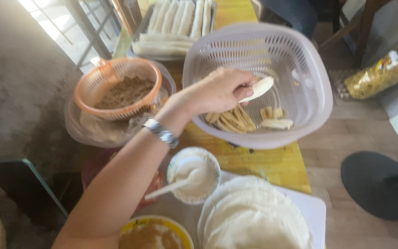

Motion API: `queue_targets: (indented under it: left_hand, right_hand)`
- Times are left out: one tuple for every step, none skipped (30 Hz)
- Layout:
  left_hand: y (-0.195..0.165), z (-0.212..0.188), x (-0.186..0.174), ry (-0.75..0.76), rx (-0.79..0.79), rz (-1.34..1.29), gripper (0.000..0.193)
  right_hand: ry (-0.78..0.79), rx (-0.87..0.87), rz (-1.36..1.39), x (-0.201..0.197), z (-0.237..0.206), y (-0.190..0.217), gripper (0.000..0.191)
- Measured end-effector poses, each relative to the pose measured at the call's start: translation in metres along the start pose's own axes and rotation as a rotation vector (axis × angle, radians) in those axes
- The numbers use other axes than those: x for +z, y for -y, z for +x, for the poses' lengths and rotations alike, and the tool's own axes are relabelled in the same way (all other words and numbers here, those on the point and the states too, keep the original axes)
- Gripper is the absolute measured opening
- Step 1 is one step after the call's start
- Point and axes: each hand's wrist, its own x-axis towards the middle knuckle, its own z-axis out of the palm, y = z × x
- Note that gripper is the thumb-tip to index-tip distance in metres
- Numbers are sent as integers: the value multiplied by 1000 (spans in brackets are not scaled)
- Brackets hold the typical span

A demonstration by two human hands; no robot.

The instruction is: The person places thin sheets on a cutting board, adds french fries and banana pieces, then rolls the sheets into cylindrical wraps. The finished wraps are placed on a metal tray.

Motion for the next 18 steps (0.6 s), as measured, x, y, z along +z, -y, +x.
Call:
queue_targets:
  left_hand:
    - [-3, -17, 3, 5, 135, -82, 17]
    - [-6, -35, 7, 8, 272, -165, 17]
    - [-11, -50, 14, 11, 409, -248, 19]
    - [-18, -66, 28, 119, 402, -248, 17]
    - [-24, -83, 40, 223, 401, -238, 16]
    - [-32, -101, 53, 303, 345, -275, 16]
    - [-39, -122, 70, 384, 286, -318, 18]
    - [-46, -140, 86, 412, 283, -317, 18]
    - [-52, -155, 100, 435, 280, -308, 20]
    - [-57, -168, 114, 465, 278, -326, 19]
    - [-62, -180, 128, 497, 274, -350, 18]
    - [-64, -190, 138, 524, 274, -364, 17]
    - [-65, -198, 146, 475, 301, -337, 18]
    - [-66, -207, 153, 430, 326, -316, 20]
    - [-67, -215, 160, 386, 346, -299, 22]
    - [-67, -221, 166, 360, 354, -258, 19]
    - [-68, -225, 172, 334, 364, -218, 17]
    - [-69, -228, 177, 310, 373, -179, 15]
  right_hand:
    - [-27, -19, 2, -7, -7, 11, 28]
    - [-56, -41, 3, -15, -13, 21, 28]
    - [-88, -48, -4, -23, -19, 35, 28]
    - [-130, -49, 4, -31, -19, 43, 28]
    - [-171, -56, 0, -38, -17, 54, 27]
    - [-215, -17, 13, -46, -13, 65, 27]
    - [-254, 44, 40, -51, -8, 79, 27]
    - [-297, 116, 81, -58, -4, 93, 28]
    - [-267, 169, 85, -67, 0, 106, 30]
    - [-237, 223, 88, -76, 2, 118, 32]
    - [-202, 280, 91, -84, 2, 130, 34]
    - [-207, 295, 109, -88, 4, 139, 36]
    - [-220, 306, 124, -92, 7, 146, 37]
    - [-229, 323, 139, -94, 7, 152, 38]
    - [-233, 339, 159, -96, 6, 158, 37]
    - [-239, 350, 178, -97, 5, 161, 37]
    - [-247, 363, 196, -97, 4, 164, 37]
    - [-240, 378, 234, -97, 2, 166, 37]
